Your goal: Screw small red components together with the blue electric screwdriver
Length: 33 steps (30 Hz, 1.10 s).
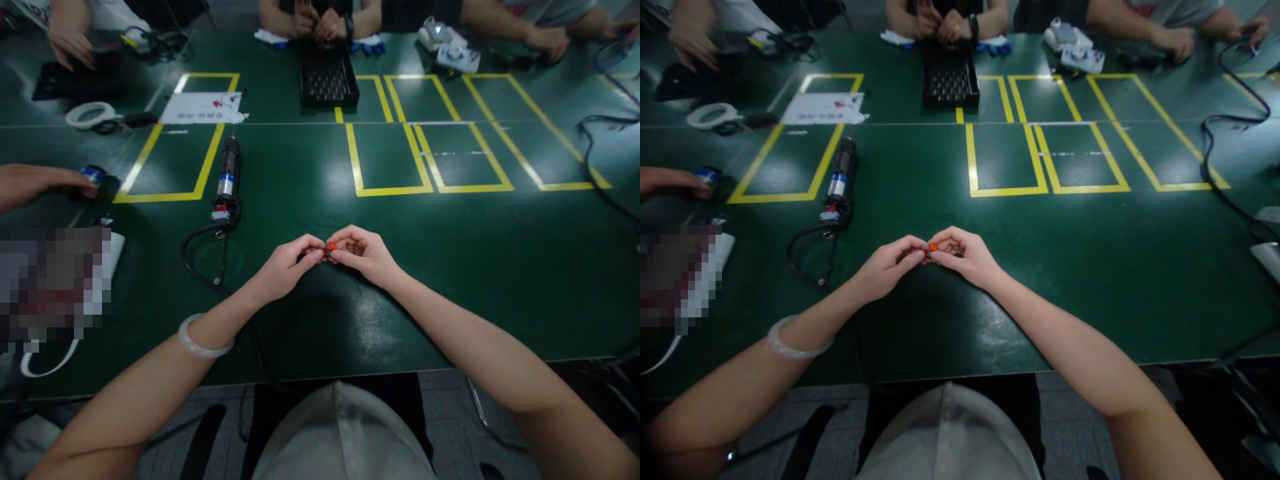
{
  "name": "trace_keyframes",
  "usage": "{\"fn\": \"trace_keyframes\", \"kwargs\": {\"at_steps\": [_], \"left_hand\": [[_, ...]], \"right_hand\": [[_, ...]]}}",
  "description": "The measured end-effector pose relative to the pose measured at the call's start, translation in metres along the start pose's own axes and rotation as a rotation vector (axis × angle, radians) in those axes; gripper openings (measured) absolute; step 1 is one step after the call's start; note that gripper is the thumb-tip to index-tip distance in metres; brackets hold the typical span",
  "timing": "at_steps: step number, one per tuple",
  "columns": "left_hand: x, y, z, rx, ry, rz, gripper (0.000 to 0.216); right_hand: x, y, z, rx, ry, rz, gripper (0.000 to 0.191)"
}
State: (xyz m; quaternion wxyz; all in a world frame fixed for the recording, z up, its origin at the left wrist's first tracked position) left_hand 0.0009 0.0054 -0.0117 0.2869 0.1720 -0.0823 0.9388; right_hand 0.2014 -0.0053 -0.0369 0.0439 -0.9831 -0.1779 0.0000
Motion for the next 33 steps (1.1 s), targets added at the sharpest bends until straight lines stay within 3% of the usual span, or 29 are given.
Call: {"fn": "trace_keyframes", "kwargs": {"at_steps": [10,17,25,28,33], "left_hand": [[-0.0004,0.0003,-0.0009,-0.044,0.013,-0.009,0.026],[-0.0010,-0.0003,0.0003,0.059,0.170,-0.036,0.025],[-0.0024,-0.0006,0.0025,0.057,0.175,-0.050,0.029],[0.0003,0.0000,0.0022,0.022,0.077,-0.019,0.029],[0.0056,0.0026,0.0054,-0.150,-0.397,0.070,0.026]], "right_hand": [[-0.0006,0.0014,-0.0027,0.118,0.169,0.084,0.026],[0.0004,-0.0015,0.0004,-0.051,0.027,0.051,0.038],[0.0006,-0.0028,0.0007,-0.074,0.014,0.026,0.043],[0.0005,-0.0028,0.0005,-0.068,-0.005,0.032,0.043],[-0.0003,-0.0015,0.0021,-0.041,0.028,0.035,0.038]]}}
Point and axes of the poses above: each hand's wrist, its own y-axis away from the middle knuckle, its own x-axis out of the back of the hand, z = x × y, the point moved 1 cm from there along -y, towards the middle knuckle, and after that the axes turned 7 degrees about y, right-handed, at the moved point
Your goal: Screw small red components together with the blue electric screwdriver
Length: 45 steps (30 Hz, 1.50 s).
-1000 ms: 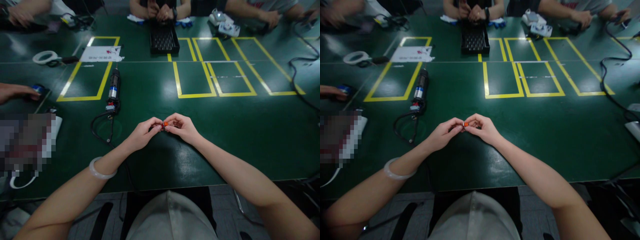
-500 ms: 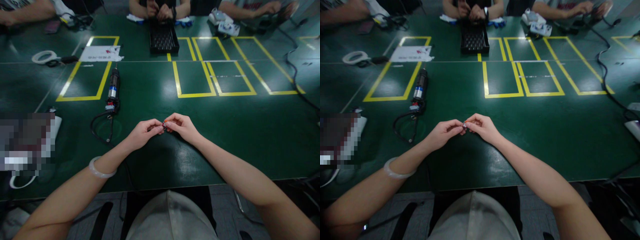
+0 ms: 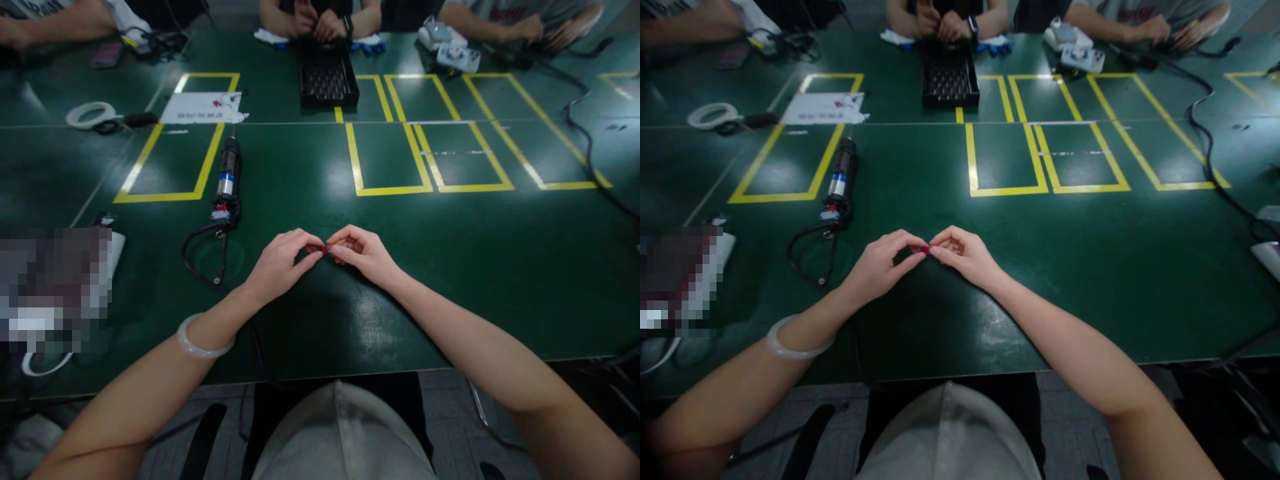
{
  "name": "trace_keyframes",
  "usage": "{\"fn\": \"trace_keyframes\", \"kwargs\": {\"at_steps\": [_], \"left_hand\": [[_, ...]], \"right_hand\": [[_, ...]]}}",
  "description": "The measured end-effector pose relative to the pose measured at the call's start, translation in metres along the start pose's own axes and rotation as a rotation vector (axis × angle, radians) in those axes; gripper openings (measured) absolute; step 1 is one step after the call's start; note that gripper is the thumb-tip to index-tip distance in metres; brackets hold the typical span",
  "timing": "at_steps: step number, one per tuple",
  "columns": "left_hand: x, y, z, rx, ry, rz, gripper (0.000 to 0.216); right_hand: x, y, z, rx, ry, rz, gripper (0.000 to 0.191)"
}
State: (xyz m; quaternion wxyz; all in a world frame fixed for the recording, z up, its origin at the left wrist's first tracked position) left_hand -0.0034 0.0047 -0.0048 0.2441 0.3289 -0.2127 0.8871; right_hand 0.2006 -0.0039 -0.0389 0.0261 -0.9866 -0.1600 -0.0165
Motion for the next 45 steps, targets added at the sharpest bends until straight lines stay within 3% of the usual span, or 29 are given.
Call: {"fn": "trace_keyframes", "kwargs": {"at_steps": [8,12,15,17,18,22,26,30,34,36,45], "left_hand": [[0.009,-0.003,-0.003,-0.103,-0.215,-0.006,0.027],[0.038,-0.003,-0.027,-0.025,-0.363,0.252,0.030],[0.072,0.007,-0.062,0.089,-0.421,0.495,0.044],[0.093,0.016,-0.088,0.201,-0.459,0.553,0.056],[0.102,0.021,-0.100,0.273,-0.477,0.557,0.062],[0.119,0.029,-0.133,0.584,-0.499,0.326,0.072],[0.119,0.028,-0.145,0.566,-0.453,0.288,0.072],[0.113,0.025,-0.135,0.542,-0.451,0.372,0.060],[0.097,0.016,-0.097,0.687,-0.469,0.157,0.061],[0.084,0.010,-0.075,0.733,-0.426,0.110,0.060],[0.022,0.000,-0.006,0.581,-0.493,-0.115,0.055]], "right_hand": [[0.000,0.001,0.004,0.037,0.099,-0.008,0.028],[0.002,0.002,0.002,0.034,0.139,-0.018,0.027],[0.002,0.002,0.000,0.043,0.183,-0.027,0.024],[0.002,0.003,0.000,0.054,0.198,-0.029,0.023],[0.002,0.003,0.000,0.057,0.201,-0.030,0.023],[0.001,0.003,0.000,0.062,0.202,-0.036,0.023],[0.001,0.003,-0.001,0.065,0.203,-0.038,0.023],[0.001,0.002,0.000,0.071,0.216,-0.027,0.022],[0.000,0.001,0.002,0.091,0.237,-0.005,0.021],[0.000,0.000,0.002,0.107,0.257,0.006,0.019],[0.003,0.001,-0.007,0.266,0.603,0.082,0.010]]}}
Point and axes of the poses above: each hand's wrist, its own y-axis away from the middle knuckle, its own x-axis out of the back of the hand, z = x × y, the point moved 1 cm from there along -y, towards the middle knuckle, and after that the axes turned 7 degrees about y, right-handed, at the moved point
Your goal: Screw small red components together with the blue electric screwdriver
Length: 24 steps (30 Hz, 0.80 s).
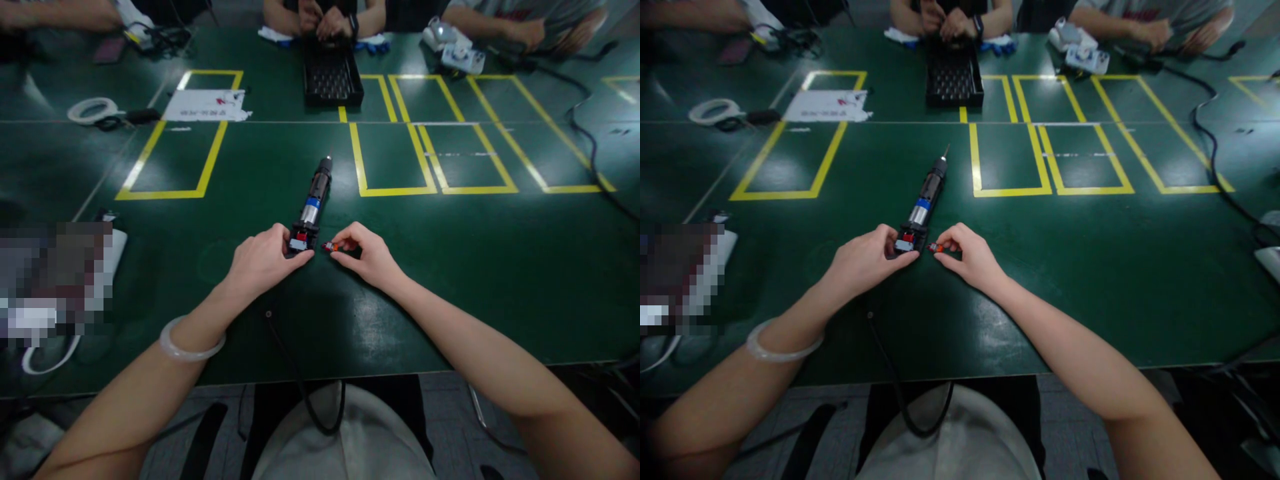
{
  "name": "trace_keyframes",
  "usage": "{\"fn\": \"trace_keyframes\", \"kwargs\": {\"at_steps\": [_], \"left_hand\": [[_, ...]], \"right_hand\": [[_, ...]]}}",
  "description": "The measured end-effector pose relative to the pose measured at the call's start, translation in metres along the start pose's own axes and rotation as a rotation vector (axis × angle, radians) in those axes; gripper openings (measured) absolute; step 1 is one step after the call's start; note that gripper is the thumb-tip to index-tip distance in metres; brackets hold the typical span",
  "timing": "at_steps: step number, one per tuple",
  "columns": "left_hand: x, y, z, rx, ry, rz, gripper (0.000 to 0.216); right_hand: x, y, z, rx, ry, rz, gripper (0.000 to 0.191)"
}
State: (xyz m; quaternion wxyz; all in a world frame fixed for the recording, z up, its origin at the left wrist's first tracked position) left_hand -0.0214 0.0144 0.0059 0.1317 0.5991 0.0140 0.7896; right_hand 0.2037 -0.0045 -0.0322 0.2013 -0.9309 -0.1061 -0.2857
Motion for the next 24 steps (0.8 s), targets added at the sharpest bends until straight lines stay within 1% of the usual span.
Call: {"fn": "trace_keyframes", "kwargs": {"at_steps": [3,7,11,16,24], "left_hand": [[-0.004,0.007,0.010,-0.077,-0.018,-0.008,0.057],[-0.007,0.010,0.016,-0.144,-0.029,-0.020,0.054],[-0.007,0.011,0.018,-0.166,-0.030,-0.021,0.052],[-0.005,0.011,0.018,-0.192,-0.044,-0.018,0.054],[-0.005,0.010,0.015,-0.155,-0.080,0.012,0.063]], "right_hand": [[0.000,0.000,-0.001,0.007,0.046,-0.025,0.011],[-0.002,0.000,-0.001,0.002,0.112,-0.052,0.014],[-0.005,-0.001,-0.001,-0.005,0.177,-0.071,0.013],[-0.006,0.000,-0.001,-0.003,0.189,-0.068,0.015],[-0.004,0.003,-0.001,0.043,0.233,-0.105,0.006]]}}
Point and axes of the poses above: each hand's wrist, its own y-axis away from the middle knuckle, its own x-axis out of the back of the hand, z = x × y, the point moved 1 cm from there along -y, towards the middle knuckle, and after that the axes turned 7 degrees about y, right-handed, at the moved point
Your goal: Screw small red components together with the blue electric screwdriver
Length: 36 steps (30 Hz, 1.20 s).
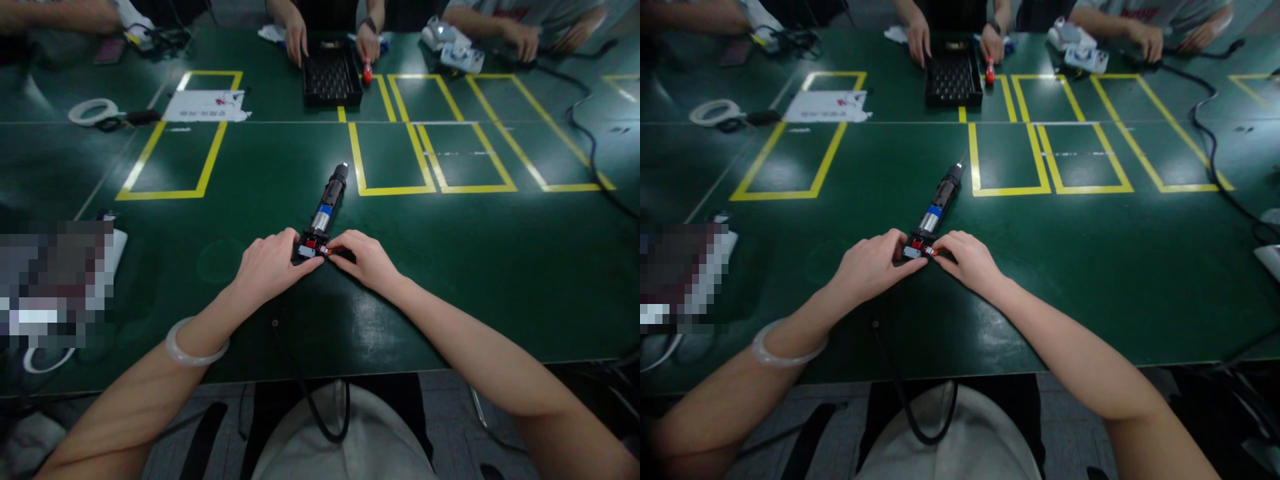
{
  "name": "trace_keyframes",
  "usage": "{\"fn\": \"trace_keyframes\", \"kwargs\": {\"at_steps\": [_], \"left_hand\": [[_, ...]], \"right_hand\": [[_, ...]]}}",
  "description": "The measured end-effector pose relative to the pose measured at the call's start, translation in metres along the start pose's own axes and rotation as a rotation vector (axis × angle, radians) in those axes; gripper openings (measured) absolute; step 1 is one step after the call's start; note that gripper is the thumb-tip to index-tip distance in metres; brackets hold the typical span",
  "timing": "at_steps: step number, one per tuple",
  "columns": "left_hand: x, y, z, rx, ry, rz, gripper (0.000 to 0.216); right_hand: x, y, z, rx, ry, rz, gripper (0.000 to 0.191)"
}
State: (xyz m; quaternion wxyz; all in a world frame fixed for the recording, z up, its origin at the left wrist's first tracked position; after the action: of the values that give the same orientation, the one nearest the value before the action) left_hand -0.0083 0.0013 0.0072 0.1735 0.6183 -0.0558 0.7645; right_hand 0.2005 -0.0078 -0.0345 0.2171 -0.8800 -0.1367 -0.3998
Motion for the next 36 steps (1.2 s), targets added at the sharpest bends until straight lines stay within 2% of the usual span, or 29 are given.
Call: {"fn": "trace_keyframes", "kwargs": {"at_steps": [6,10,20,26,31,36], "left_hand": [[-0.002,-0.002,0.002,0.020,-0.013,0.006,0.077],[-0.004,-0.006,0.004,0.000,-0.017,0.007,0.084],[0.002,-0.009,0.006,0.050,-0.034,0.001,0.067],[0.006,-0.011,0.003,0.036,-0.122,0.015,0.069],[0.011,-0.014,-0.015,0.084,-0.151,0.037,0.073],[0.026,-0.024,-0.055,0.235,-0.103,0.041,0.083]], "right_hand": [[-0.003,-0.003,-0.004,0.027,-0.011,0.067,0.006],[-0.005,-0.005,-0.004,0.017,-0.042,0.049,0.010],[-0.003,-0.002,-0.004,0.003,-0.135,0.051,0.027],[-0.001,0.000,0.001,0.027,-0.117,0.049,0.017],[0.003,0.001,0.003,0.041,-0.106,0.048,0.014],[0.006,0.002,0.002,0.036,-0.116,0.036,0.014]]}}
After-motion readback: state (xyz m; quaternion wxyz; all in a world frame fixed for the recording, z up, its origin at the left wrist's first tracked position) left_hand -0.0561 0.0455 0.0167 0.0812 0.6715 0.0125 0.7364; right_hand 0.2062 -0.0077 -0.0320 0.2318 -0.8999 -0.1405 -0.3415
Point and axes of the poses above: each hand's wrist, its own y-axis away from the middle knuckle, its own x-axis out of the back of the hand, z = x × y, the point moved 1 cm from there along -y, towards the middle knuckle, and after that the axes turned 7 degrees about y, right-handed, at the moved point
